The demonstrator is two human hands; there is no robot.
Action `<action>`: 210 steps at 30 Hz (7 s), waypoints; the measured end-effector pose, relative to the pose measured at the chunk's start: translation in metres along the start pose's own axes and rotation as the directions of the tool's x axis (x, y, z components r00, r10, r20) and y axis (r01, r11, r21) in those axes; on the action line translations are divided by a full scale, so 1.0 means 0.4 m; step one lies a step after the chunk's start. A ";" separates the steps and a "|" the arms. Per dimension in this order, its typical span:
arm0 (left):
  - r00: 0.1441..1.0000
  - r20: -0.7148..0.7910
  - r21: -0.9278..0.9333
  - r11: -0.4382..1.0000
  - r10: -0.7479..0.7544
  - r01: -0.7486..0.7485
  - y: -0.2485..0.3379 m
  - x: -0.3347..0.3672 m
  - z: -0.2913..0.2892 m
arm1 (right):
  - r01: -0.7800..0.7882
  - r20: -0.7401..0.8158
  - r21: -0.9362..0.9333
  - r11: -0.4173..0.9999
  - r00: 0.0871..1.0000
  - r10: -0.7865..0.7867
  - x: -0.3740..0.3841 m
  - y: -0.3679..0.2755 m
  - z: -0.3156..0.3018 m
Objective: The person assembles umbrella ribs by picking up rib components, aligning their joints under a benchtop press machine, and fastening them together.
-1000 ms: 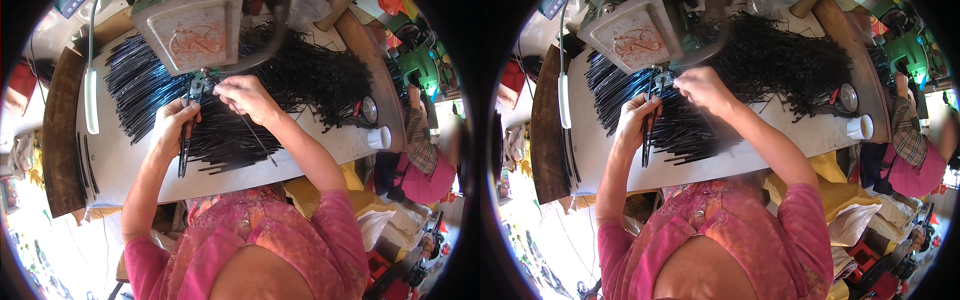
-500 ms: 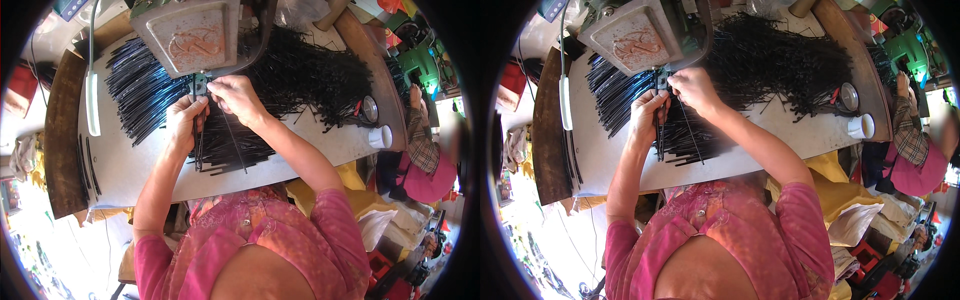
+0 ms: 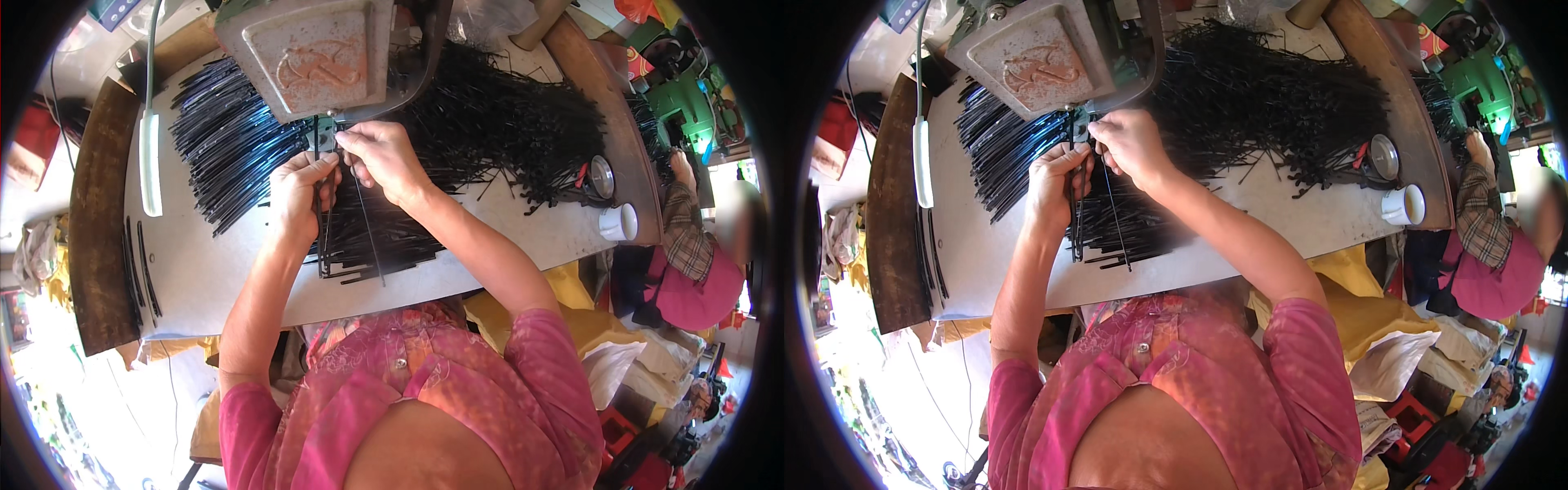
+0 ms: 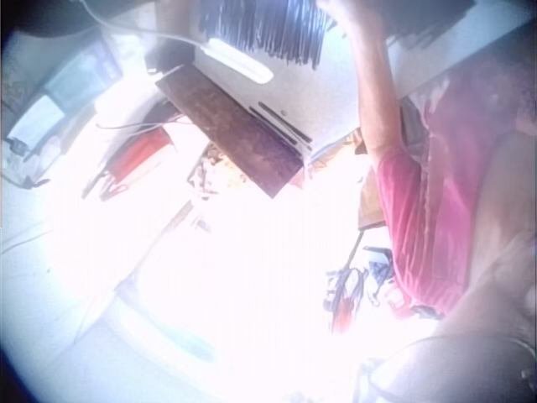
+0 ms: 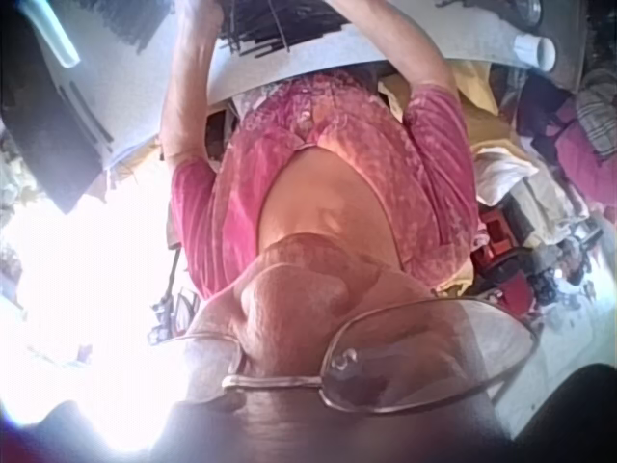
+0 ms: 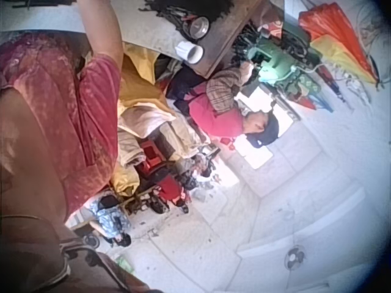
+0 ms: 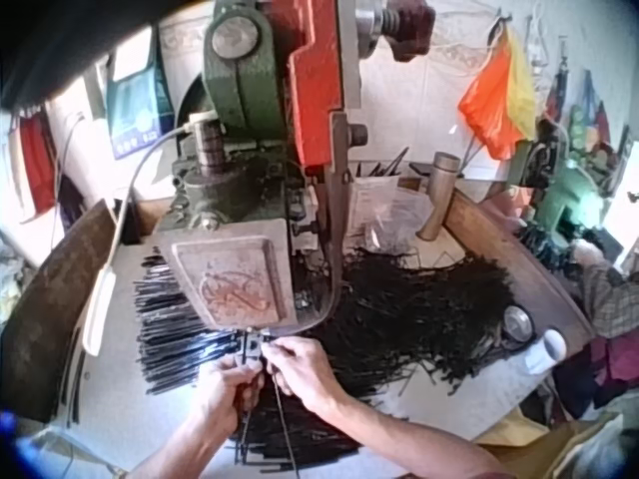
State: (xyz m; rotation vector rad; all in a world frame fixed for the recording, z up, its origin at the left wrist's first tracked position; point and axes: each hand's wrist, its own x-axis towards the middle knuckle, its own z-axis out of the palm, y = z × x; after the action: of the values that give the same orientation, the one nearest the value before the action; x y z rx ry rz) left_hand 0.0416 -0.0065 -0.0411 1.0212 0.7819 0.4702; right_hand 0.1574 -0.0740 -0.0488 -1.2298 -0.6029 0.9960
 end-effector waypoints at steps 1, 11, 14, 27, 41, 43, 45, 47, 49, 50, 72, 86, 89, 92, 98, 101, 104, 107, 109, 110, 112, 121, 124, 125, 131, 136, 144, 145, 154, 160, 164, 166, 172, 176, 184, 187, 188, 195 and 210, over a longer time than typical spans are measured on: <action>1.000 -0.007 -0.005 1.000 0.024 -0.024 -0.003 -0.006 0.005 | -0.023 -0.013 0.020 1.000 1.000 0.023 -0.003 -0.003 0.002; 1.000 -0.015 -0.089 0.996 0.013 -0.014 -0.018 -0.001 0.009 | -0.022 -0.024 0.005 1.000 0.999 0.022 0.000 0.000 0.004; 1.000 -0.025 -0.086 0.996 0.006 -0.008 -0.016 0.003 0.009 | -0.046 -0.017 -0.023 0.999 0.999 0.045 0.004 -0.001 0.001; 1.000 -0.002 -0.032 0.999 0.007 -0.007 0.009 -0.006 -0.001 | -0.025 -0.192 -0.462 0.887 0.979 -0.073 -0.064 -0.129 -0.194; 0.825 0.235 0.938 -0.341 0.515 -0.055 0.108 -0.135 -0.318 | 0.328 0.308 -0.945 -0.016 0.870 -0.384 -0.060 -0.090 -0.212; 0.828 0.227 0.973 -0.087 0.513 -0.213 0.093 -0.132 -0.253 | 0.232 0.369 -0.873 -0.428 0.890 -0.270 -0.045 -0.069 -0.192; 0.829 0.300 0.937 0.015 0.473 -0.348 0.084 -0.126 -0.160 | 0.229 0.348 -0.882 -0.413 0.905 -0.243 -0.043 -0.061 -0.174; 0.783 0.389 0.900 -0.021 0.486 -0.435 0.070 -0.098 -0.123 | 0.203 0.330 -0.862 -0.466 0.920 -0.210 -0.048 -0.065 -0.156; 0.750 0.404 0.891 -0.041 0.524 -0.451 0.054 -0.042 -0.118 | 0.205 0.322 -0.869 -0.451 0.926 -0.200 -0.049 -0.066 -0.151; 0.754 0.388 0.903 -0.053 0.530 -0.427 0.045 -0.020 -0.110 | 0.194 0.300 -0.880 -0.434 0.935 -0.191 -0.046 -0.066 -0.154; 0.868 0.331 0.784 0.405 0.370 -0.471 0.033 -0.008 -0.083 | 0.193 0.224 -0.942 -0.273 0.971 -0.087 -0.082 -0.146 -0.144; 0.918 0.267 0.740 0.548 0.294 -0.391 0.042 -0.012 -0.077 | 0.077 0.174 -0.827 0.558 0.977 0.122 -0.064 -0.120 -0.144; 0.916 0.277 0.740 0.545 0.289 -0.395 0.050 -0.014 -0.073 | 0.012 0.158 -0.794 0.608 0.970 0.187 -0.062 -0.119 -0.135; 0.952 0.219 0.715 0.630 0.212 -0.304 0.054 -0.011 -0.068 | 0.006 0.183 -0.773 0.634 0.960 0.214 -0.057 -0.110 -0.128; 0.826 0.230 0.817 0.358 0.515 -0.451 0.052 -0.025 -0.060 | 0.033 0.196 -0.646 0.763 0.973 0.123 -0.036 -0.088 -0.104; 0.801 0.211 0.794 0.379 0.561 -0.475 0.066 -0.063 -0.048 | -0.029 0.201 -0.489 0.872 0.969 0.146 -0.022 -0.072 -0.106; 0.958 0.111 0.541 0.793 0.265 -0.281 0.076 -0.099 -0.044 | -0.024 0.228 -0.394 0.919 0.966 0.123 -0.019 -0.064 -0.106; 0.962 0.146 0.405 0.873 0.232 -0.272 0.067 -0.102 -0.045 | -0.032 0.216 -0.311 0.950 0.971 0.103 -0.017 -0.059 -0.099; 0.954 0.174 0.487 0.820 0.245 -0.300 0.043 -0.077 -0.070 | 0.019 0.228 -0.296 0.955 0.972 0.051 -0.014 -0.055 -0.095; 0.945 0.208 0.562 0.759 0.254 -0.328 0.042 -0.064 -0.073 | 0.020 0.229 -0.297 0.955 0.972 0.051 -0.011 -0.053 -0.093; 0.956 0.149 0.615 0.733 0.255 -0.291 0.047 -0.050 -0.058 | -0.063 0.100 -0.223 0.973 0.991 0.087 -0.005 -0.047 -0.091; 0.924 0.053 0.728 0.618 0.378 -0.295 0.035 0.000 -0.025 | 0.060 -0.099 0.393 0.918 0.995 -0.022 0.002 -0.019 -0.062; 0.907 0.059 0.728 0.604 0.418 -0.325 0.031 0.005 -0.029 | 0.078 -0.144 0.393 0.916 0.989 -0.022 -0.001 -0.020 -0.050; 0.906 0.058 0.727 0.604 0.418 -0.326 0.028 0.007 -0.029 | 0.075 -0.161 0.383 0.921 0.987 -0.014 -0.002 -0.022 -0.048; 0.908 0.073 0.723 0.605 0.413 -0.334 0.029 0.003 -0.022 | 0.122 -0.177 0.365 0.923 0.982 -0.061 0.001 -0.010 -0.039; 0.893 0.097 0.714 0.594 0.438 -0.369 0.024 0.006 -0.023 | 0.138 -0.195 0.350 0.926 0.978 -0.072 0.001 -0.006 -0.030; 0.885 0.120 0.747 0.546 0.450 -0.379 0.027 0.005 -0.025 | 0.169 -0.201 0.349 0.922 0.974 -0.102 0.002 -0.002 -0.032; 0.887 0.117 0.748 0.548 0.446 -0.374 0.027 0.008 -0.026 | 0.168 -0.206 0.350 0.922 0.974 -0.099 0.003 -0.003 -0.030; 0.607 0.430 0.827 -0.022 0.668 -0.562 0.014 0.019 -0.043 | 0.148 -0.204 0.324 0.934 0.975 -0.083 -0.003 -0.008 -0.025; 0.621 0.469 0.854 -0.143 0.628 -0.500 0.017 -0.006 -0.024 | 0.088 -0.203 0.350 0.932 0.979 -0.016 -0.010 -0.017 -0.031; 0.958 0.125 0.627 0.728 0.259 -0.278 0.039 -0.014 -0.002 | -0.038 -0.092 0.448 0.893 0.992 0.088 -0.012 -0.019 -0.050; 0.989 0.069 0.376 0.915 0.129 -0.146 0.040 -0.019 0.005 | -0.085 -0.011 0.367 0.926 0.995 0.095 -0.024 -0.023 -0.065; 0.992 0.122 -0.262 0.963 -0.031 0.063 0.001 -0.069 0.050 | -0.101 -0.086 0.171 0.980 0.989 0.117 -0.098 -0.086 -0.110; 0.964 0.249 -0.205 0.969 -0.087 0.140 -0.021 -0.111 0.076 | -0.064 -0.122 0.212 0.975 0.988 0.092 -0.133 -0.076 -0.070; 0.724 0.393 0.918 -0.284 0.568 -0.275 0.009 -0.008 -0.157 | -0.169 -0.004 0.067 0.983 0.985 0.170 -0.123 -0.061 -0.092; 0.737 0.473 0.855 -0.454 0.483 -0.251 0.001 0.012 -0.192 | -0.196 0.025 0.040 0.980 0.980 0.195 -0.111 -0.061 -0.083; 0.736 0.480 0.852 -0.456 0.479 -0.259 0.002 0.014 -0.196 | -0.205 0.017 0.026 0.979 0.979 0.204 -0.108 -0.062 -0.078; 0.697 0.395 0.872 -0.006 0.599 -0.490 0.042 -0.015 -0.175 | -0.162 0.040 0.002 0.987 0.986 0.162 -0.081 -0.065 -0.075; 0.780 0.265 0.864 0.220 0.567 -0.453 0.034 -0.014 -0.050 | -0.166 0.096 0.019 0.986 0.982 0.164 -0.019 -0.037 -0.054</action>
State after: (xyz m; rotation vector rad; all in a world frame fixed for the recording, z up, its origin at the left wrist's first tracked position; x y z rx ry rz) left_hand 0.0229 0.0075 -0.0328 2.3974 0.7683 0.6916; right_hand 0.1763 -0.0915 -0.0393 -1.2284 -0.5652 1.2034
